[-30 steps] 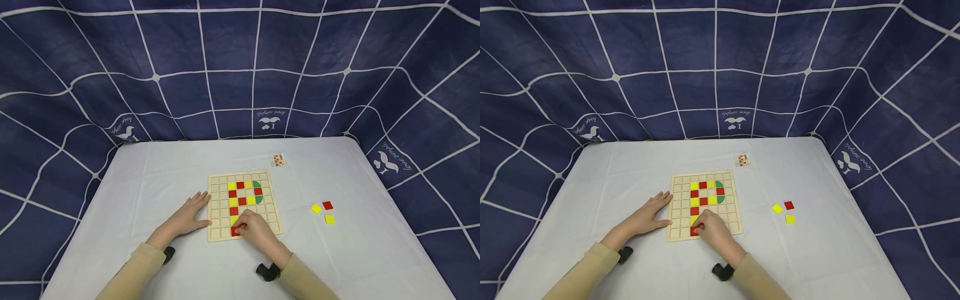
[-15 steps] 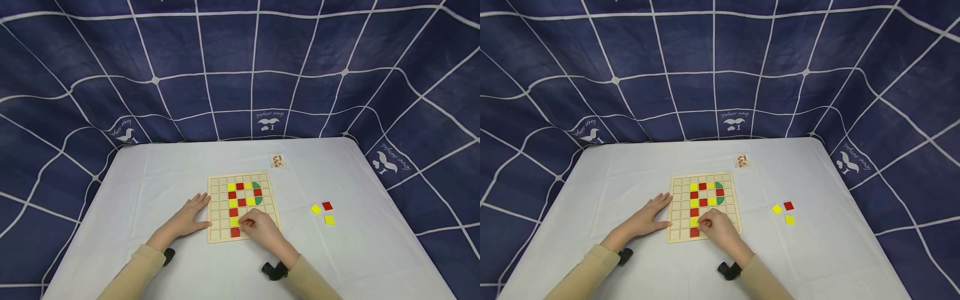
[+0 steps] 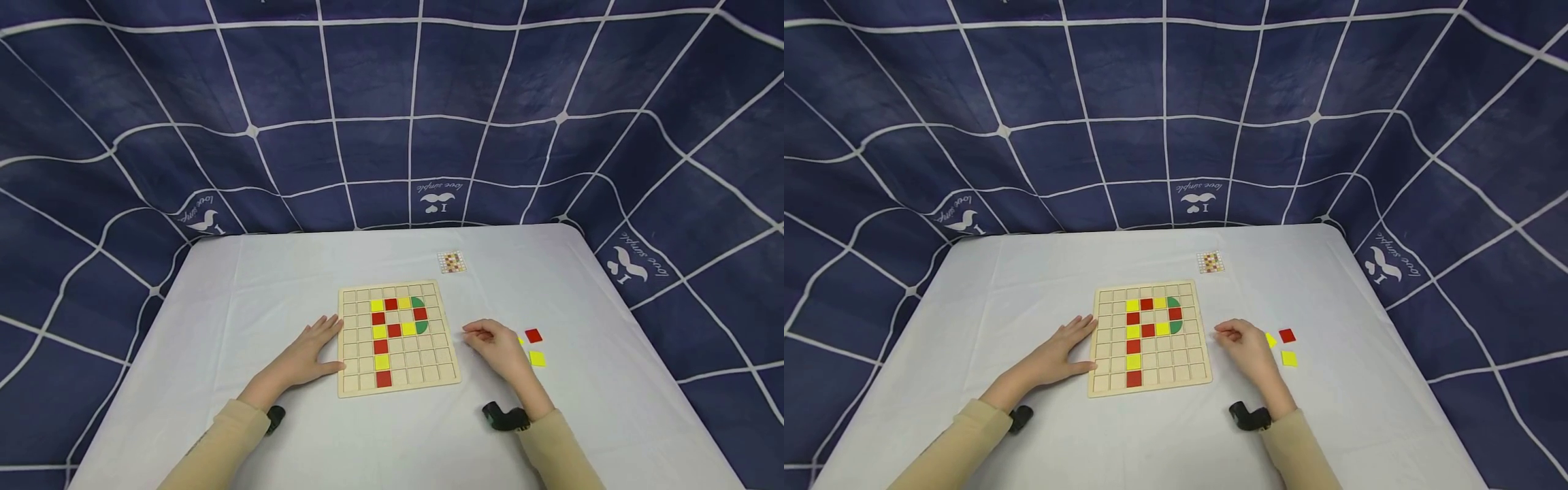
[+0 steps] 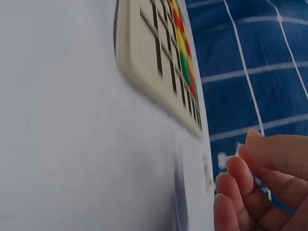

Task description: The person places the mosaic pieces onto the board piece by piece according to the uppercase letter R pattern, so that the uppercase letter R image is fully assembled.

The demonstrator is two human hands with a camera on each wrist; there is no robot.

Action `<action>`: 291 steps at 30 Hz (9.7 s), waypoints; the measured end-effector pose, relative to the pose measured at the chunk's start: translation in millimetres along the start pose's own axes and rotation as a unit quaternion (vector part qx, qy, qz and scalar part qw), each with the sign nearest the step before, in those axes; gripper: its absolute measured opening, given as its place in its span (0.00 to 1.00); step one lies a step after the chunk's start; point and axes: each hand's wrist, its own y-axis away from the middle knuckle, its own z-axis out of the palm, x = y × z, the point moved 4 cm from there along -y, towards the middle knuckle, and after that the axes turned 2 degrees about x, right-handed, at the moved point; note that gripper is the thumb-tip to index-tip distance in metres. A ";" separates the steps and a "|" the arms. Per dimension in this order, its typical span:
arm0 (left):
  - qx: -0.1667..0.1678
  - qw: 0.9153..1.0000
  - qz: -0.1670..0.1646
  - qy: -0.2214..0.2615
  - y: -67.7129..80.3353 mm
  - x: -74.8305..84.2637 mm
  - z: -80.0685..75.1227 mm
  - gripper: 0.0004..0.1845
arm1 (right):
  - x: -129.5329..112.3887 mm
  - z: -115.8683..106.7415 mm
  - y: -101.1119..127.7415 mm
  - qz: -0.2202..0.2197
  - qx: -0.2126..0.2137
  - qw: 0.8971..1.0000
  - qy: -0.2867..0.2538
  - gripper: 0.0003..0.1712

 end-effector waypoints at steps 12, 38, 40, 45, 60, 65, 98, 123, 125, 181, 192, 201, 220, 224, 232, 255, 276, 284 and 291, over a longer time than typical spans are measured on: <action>0.002 1.000 0.003 -0.006 0.1 0.2 0.2 0.49 | 50.0 -49.0 -3.3 0.077 0.038 0.996 0.005 0.19; -0.001 1.000 0.000 -0.004 0.6 -0.4 0.3 0.49 | 47.3 -42.4 3.4 0.060 0.058 0.992 0.098 0.19; -0.002 1.000 -0.001 -0.004 0.5 -0.5 0.4 0.49 | 47.5 -42.0 3.2 0.064 0.058 0.991 0.099 0.19; -0.004 1.000 0.000 -0.003 -0.1 -0.6 0.4 0.49 | 47.8 -41.0 1.6 0.074 0.057 0.990 0.110 0.19; -0.003 1.000 -0.002 -0.006 -1.6 -0.8 -1.9 0.49 | 29.4 -20.6 -12.9 0.094 0.045 0.994 -0.016 0.15; -0.003 1.000 -0.007 -0.008 -2.5 -1.4 -1.1 0.49 | 11.9 -1.4 -18.0 0.088 0.015 0.994 -0.070 0.15; 0.001 1.000 -0.005 -0.009 -4.0 1.9 -0.7 0.49 | -65.0 96.3 -20.4 -0.040 -0.115 0.990 -0.065 0.04; -0.006 1.000 -0.002 0.001 -2.1 0.4 -1.8 0.49 | -75.3 99.2 -21.1 -0.115 -0.114 0.986 0.032 0.05; -0.006 1.000 -0.002 0.002 -2.1 0.3 -1.7 0.49 | -75.7 99.8 -20.7 -0.120 -0.111 0.986 0.039 0.05; -0.001 1.000 -0.011 -0.003 -1.6 1.3 -1.1 0.48 | 85.3 -76.4 -10.4 0.117 0.115 0.986 0.032 0.22; -0.002 1.000 -0.009 0.001 -0.6 1.4 -1.1 0.48 | 84.4 -72.3 -9.6 0.140 0.070 0.986 0.054 0.25; 0.001 1.000 -0.008 -0.002 -0.3 2.1 -1.6 0.48 | 79.6 -69.5 -9.2 0.161 0.053 0.983 0.072 0.24; 0.000 1.000 -0.004 -0.004 0.1 2.8 -2.7 0.48 | 72.5 -66.7 -7.5 0.132 0.046 0.988 0.068 0.19; 0.002 1.000 -0.002 -0.005 0.6 2.8 -2.6 0.48 | 68.0 -63.8 -9.2 0.124 0.054 0.989 0.053 0.17; -0.001 1.000 0.004 -0.008 0.4 2.2 -2.1 0.48 | 47.6 -48.2 -11.8 0.103 0.039 0.994 -0.021 0.18; -0.001 1.000 -0.007 -0.004 0.0 2.1 -0.5 0.49 | -35.1 58.4 -0.4 0.013 -0.095 0.989 -0.114 0.08; -0.004 1.000 0.001 -0.006 -1.0 0.0 -0.8 0.49 | -48.3 76.0 4.3 -0.052 -0.129 0.990 -0.003 0.03; 0.000 1.000 0.004 -0.002 0.3 0.3 -2.3 0.49 | -52.4 76.5 4.6 -0.079 -0.109 0.991 0.010 0.04; -0.001 1.000 -0.001 0.000 0.2 -1.0 0.7 0.49 | -52.7 77.8 5.9 -0.084 -0.097 0.992 0.014 0.06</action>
